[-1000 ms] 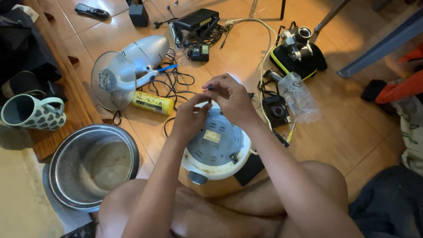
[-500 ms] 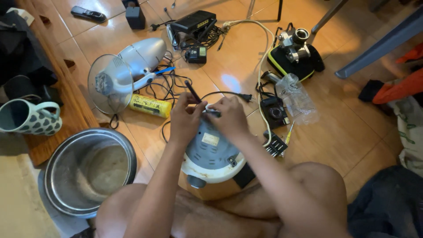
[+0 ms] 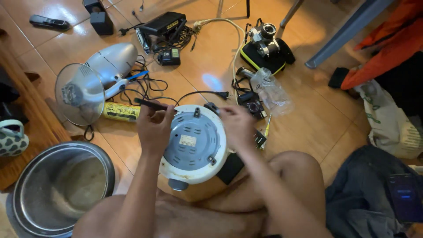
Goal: Disassembling and inspecting the internal components of a rice cooker for repair
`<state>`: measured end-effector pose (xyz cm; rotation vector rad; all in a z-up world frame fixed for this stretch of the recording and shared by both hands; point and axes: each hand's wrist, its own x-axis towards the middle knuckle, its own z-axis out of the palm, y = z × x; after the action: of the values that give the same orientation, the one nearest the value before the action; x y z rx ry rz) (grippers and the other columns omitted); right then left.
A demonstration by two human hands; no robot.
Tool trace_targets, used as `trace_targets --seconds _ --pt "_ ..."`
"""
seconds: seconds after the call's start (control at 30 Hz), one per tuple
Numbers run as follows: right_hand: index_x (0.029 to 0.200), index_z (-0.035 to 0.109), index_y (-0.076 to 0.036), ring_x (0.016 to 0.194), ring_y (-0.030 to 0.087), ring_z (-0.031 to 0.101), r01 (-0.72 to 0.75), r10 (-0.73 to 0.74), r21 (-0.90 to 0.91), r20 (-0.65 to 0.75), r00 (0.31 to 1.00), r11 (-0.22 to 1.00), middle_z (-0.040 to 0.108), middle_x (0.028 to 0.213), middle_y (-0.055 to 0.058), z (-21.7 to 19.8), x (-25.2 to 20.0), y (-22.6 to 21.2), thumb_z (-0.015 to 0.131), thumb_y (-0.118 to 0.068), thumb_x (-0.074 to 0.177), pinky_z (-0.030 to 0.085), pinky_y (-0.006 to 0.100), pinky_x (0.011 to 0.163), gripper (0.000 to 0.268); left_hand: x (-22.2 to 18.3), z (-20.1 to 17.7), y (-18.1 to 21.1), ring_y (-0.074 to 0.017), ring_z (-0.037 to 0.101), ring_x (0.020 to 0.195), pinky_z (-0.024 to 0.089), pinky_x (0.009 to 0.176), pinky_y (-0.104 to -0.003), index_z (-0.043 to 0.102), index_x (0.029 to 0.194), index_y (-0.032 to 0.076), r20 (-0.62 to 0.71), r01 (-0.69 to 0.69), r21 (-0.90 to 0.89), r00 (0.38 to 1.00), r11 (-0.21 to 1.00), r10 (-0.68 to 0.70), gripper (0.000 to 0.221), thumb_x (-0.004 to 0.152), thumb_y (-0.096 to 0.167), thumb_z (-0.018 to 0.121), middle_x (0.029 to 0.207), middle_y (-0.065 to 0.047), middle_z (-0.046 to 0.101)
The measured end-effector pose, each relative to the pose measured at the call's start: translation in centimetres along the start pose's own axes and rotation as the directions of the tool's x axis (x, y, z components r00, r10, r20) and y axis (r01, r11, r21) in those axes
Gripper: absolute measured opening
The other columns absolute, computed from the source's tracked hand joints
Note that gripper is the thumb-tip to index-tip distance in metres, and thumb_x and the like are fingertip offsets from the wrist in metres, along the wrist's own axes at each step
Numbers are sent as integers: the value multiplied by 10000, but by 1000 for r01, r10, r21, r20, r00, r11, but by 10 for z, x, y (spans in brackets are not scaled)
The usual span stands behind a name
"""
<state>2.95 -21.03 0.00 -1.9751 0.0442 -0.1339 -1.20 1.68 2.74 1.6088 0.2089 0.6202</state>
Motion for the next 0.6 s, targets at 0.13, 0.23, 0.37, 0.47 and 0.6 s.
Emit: trace_targets --seconds 0.13,0.23,0.37,0.47,0.6 --pt "1010 815 -283 912 274 726 -29 42 -268 44 998 963 778 930 21 -70 19 87 766 -305 882 551 394 833 139 -6 -2 -14 -262 757 816 622 703 -365 595 1141 87 22 60 100 998 993 -62 266 947 120 775 993 -139 720" --pt "995 814 -278 942 413 702 33 17 -458 104 994 888 774 950 94 -69 30 126 735 -330 893 551 507 820 140 0 3 -18 -165 726 765 601 671 -277 585 1198 113 71 109 80 991 991 -115 279 957 86 723 973 -75 702" --pt "889 828 -273 895 382 702 277 -84 -668 307 948 691 760 894 88 -43 33 123 777 -374 823 528 509 850 132 -6 1 -2 -201 735 793 638 694 -300 583 1187 79 90 195 2 977 981 -194 244 964 51 678 983 -128 692" --pt "879 834 -245 965 363 673 332 -13 -755 395 919 566 747 934 76 -31 44 115 786 -378 799 484 500 883 162 -5 -3 -3 -178 740 818 641 699 -267 572 1168 106 102 203 -18 974 979 -201 197 993 71 657 990 -107 695" --pt "930 845 -242 1053 372 678 344 114 -757 479 870 555 778 975 81 -30 54 120 758 -414 832 492 529 909 216 -13 -4 14 -130 720 830 623 719 -205 548 1139 91 111 152 -44 983 987 -147 154 1015 52 630 977 -66 677"
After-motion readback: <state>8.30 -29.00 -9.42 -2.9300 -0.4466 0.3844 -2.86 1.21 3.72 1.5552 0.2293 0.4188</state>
